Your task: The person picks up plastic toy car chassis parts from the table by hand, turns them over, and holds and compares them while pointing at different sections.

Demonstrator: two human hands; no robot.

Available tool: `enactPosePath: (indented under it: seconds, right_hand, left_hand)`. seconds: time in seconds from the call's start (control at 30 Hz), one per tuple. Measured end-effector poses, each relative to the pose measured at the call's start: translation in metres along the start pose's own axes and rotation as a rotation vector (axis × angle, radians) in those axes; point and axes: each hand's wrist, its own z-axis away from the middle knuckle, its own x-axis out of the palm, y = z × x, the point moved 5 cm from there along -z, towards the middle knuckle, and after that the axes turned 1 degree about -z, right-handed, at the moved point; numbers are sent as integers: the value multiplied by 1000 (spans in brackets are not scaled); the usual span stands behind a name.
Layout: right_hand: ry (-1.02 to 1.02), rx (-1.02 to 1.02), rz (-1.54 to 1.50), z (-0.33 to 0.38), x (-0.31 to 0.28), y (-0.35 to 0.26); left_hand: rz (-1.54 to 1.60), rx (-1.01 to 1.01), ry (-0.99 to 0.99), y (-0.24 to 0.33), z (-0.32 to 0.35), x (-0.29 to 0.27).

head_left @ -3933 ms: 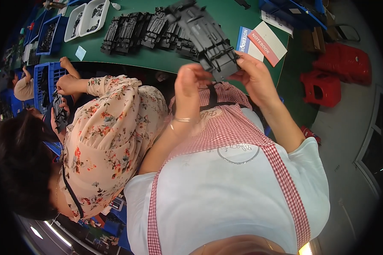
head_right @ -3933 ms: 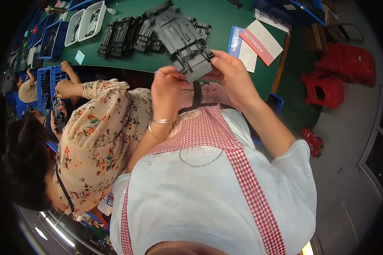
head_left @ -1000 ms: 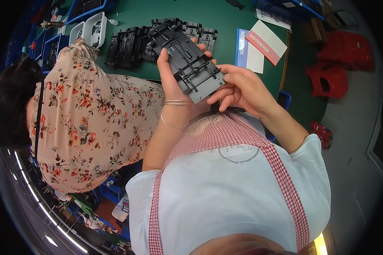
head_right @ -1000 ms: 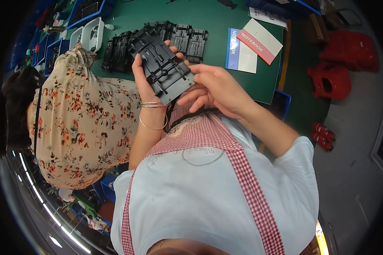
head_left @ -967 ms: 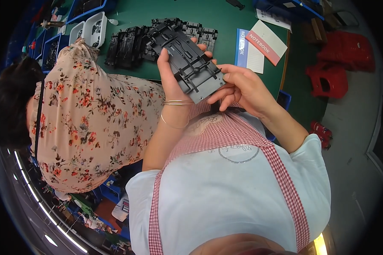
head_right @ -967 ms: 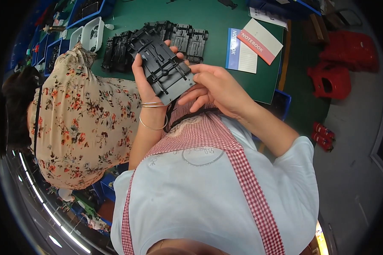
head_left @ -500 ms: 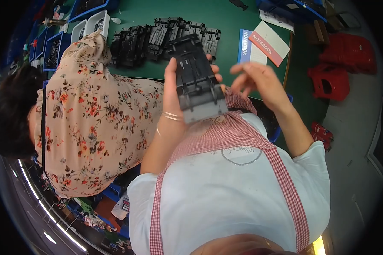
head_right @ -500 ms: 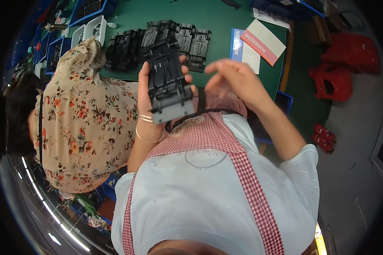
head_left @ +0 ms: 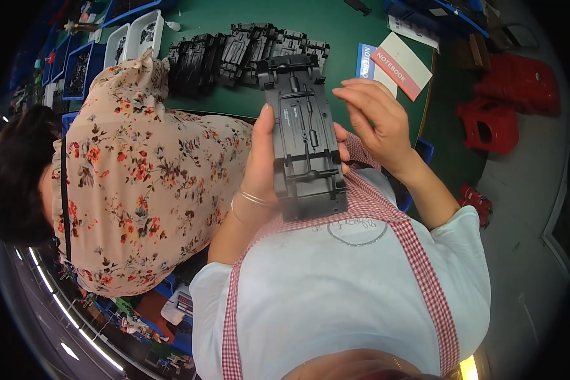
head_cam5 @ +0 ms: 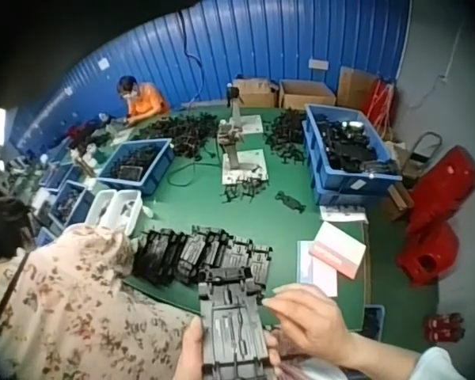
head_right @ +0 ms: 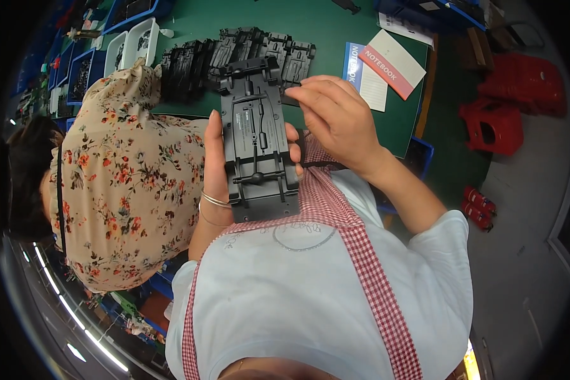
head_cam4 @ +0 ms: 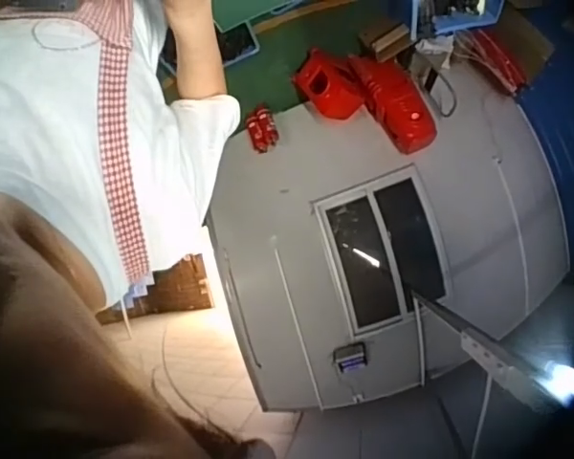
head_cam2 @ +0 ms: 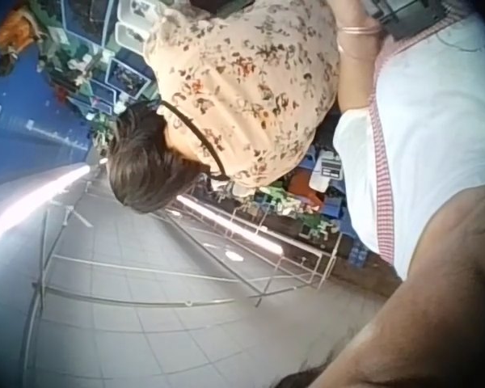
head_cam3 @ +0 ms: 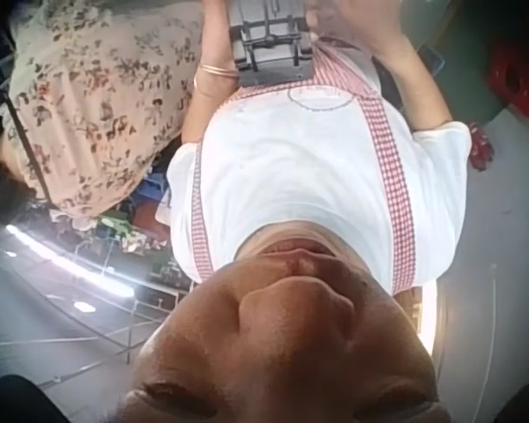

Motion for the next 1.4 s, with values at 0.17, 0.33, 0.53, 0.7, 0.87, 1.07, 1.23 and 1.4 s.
enactPosePath:
  seconds: [0.17, 0.33, 0.53, 0.7, 0.87, 1.07, 1.23, 1.4]
  right_hand:
    - [-36, -47, 86, -14, 4, -1]
    - [-137, -149, 148, -26, 12, -9]
    - [-105, -166, 168, -26, 12, -11]
    - [-87, -232, 114, -35, 9, -17]
    - [-91, -257, 77, -39, 12, -13]
    - [-37, -278, 78, -41, 9, -14]
    - [-40, -293, 95, -47, 10, -16]
    - [-53, -297, 95, -50, 13, -11]
  left_hand:
    - [-11, -45, -46, 6, -3, 5]
    - [18, -101, 85, 10, 9, 9]
    - [19, -74, 19, 4, 2, 9]
    - [-30, 7, -19, 11, 10, 16]
    - [-35, 14, -10, 16, 9, 14]
    - [-70, 42, -19, 20, 6, 16]
    - [-49, 24, -23, 24, 6, 17]
    - [-53, -5, -39, 25, 3, 15]
